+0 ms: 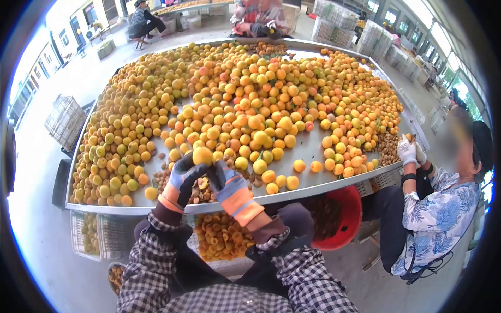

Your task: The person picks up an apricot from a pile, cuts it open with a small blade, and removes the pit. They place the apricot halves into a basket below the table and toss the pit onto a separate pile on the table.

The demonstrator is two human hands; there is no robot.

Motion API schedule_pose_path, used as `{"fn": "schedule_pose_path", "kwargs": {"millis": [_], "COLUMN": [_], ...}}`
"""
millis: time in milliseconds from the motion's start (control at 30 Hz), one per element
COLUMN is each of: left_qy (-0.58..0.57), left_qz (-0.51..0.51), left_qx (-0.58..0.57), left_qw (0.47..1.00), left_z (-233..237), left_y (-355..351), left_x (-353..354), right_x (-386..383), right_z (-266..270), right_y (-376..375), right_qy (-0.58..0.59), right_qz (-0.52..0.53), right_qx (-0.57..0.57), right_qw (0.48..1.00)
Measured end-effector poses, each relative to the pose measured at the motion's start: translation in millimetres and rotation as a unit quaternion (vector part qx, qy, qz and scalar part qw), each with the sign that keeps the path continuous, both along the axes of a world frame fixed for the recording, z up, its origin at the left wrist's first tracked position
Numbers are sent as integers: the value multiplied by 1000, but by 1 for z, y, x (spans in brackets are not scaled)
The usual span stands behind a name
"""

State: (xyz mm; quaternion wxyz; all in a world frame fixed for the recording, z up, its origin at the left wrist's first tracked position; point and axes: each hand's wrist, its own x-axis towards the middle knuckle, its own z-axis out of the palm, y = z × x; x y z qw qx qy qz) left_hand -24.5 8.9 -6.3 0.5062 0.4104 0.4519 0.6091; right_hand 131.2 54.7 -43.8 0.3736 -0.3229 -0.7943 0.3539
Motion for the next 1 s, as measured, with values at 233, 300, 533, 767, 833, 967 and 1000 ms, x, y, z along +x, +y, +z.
{"fn": "schedule_pose_path", "kwargs": {"millis": [233, 300, 533, 767, 833, 967, 1000], "left_qy": [-31, -178, -82, -425, -429, -285, -285], "left_qz": [114, 68, 74, -44, -31, 12, 12], "left_qx": [56, 9, -5, -18, -32, -55, -55], "left_qw": [991, 982, 994, 904, 902, 957, 957], "left_z": [-12, 6, -4, -31, -27, -33, -35], "left_y": [5, -1, 4, 15, 16, 14, 13], "left_x": [16, 36, 24, 18, 18, 10, 9], "right_x": [-2, -10, -2, -13, -14, -11, -11], "right_z": [4, -2, 22, 8, 11, 13, 11], "right_y": [-2, -1, -6, -9, -8, -3, -3], "right_qy": [-22, -48, -91, -165, -168, -198, -197], "right_qz": [-12, -33, -39, -60, -62, -37, -36], "right_qx": [65, 4, -3, 40, 42, 7, 6], "right_qw": [998, 998, 995, 984, 983, 980, 980]}}
